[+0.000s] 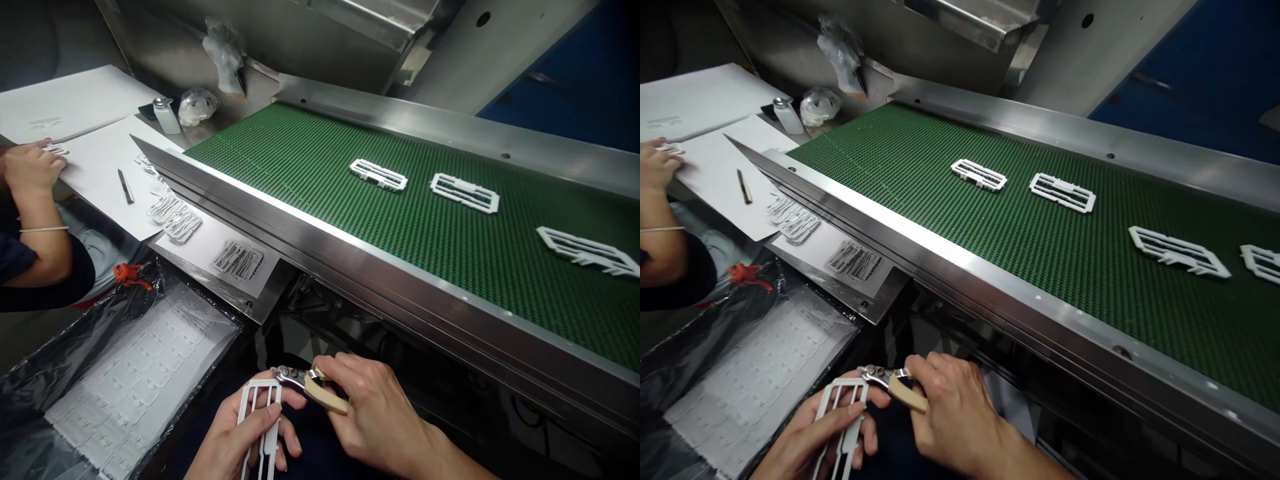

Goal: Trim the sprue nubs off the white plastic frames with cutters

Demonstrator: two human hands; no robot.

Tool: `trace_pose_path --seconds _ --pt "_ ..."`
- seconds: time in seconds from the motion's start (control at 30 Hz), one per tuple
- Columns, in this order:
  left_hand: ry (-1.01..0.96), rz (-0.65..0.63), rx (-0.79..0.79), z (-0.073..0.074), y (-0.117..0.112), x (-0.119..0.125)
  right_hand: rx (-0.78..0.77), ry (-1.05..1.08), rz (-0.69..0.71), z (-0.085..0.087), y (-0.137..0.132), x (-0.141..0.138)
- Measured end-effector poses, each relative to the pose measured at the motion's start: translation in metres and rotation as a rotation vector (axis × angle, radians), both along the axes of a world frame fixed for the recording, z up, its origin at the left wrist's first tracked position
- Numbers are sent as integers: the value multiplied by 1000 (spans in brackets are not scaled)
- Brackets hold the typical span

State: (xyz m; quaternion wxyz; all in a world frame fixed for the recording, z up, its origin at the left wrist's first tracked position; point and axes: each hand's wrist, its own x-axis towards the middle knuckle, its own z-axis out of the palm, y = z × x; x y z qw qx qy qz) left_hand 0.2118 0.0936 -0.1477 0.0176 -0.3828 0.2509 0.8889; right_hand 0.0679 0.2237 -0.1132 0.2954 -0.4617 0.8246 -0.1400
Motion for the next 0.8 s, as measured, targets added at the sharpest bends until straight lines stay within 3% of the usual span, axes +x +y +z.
trace_pose_path --seconds 0.23,0.4,0.63,0.8 --pt "-30 -28 74 10 -4 1 94 -40 -122 4 -2 -6" --pt "-48 53 245 17 -12 0 229 124 -190 -2 0 -9" --pt "-108 155 274 18 -12 3 56 -290 -206 12 4 -18" --pt "-205 258 198 13 -9 3 114 -62 -340 -1 7 -5"
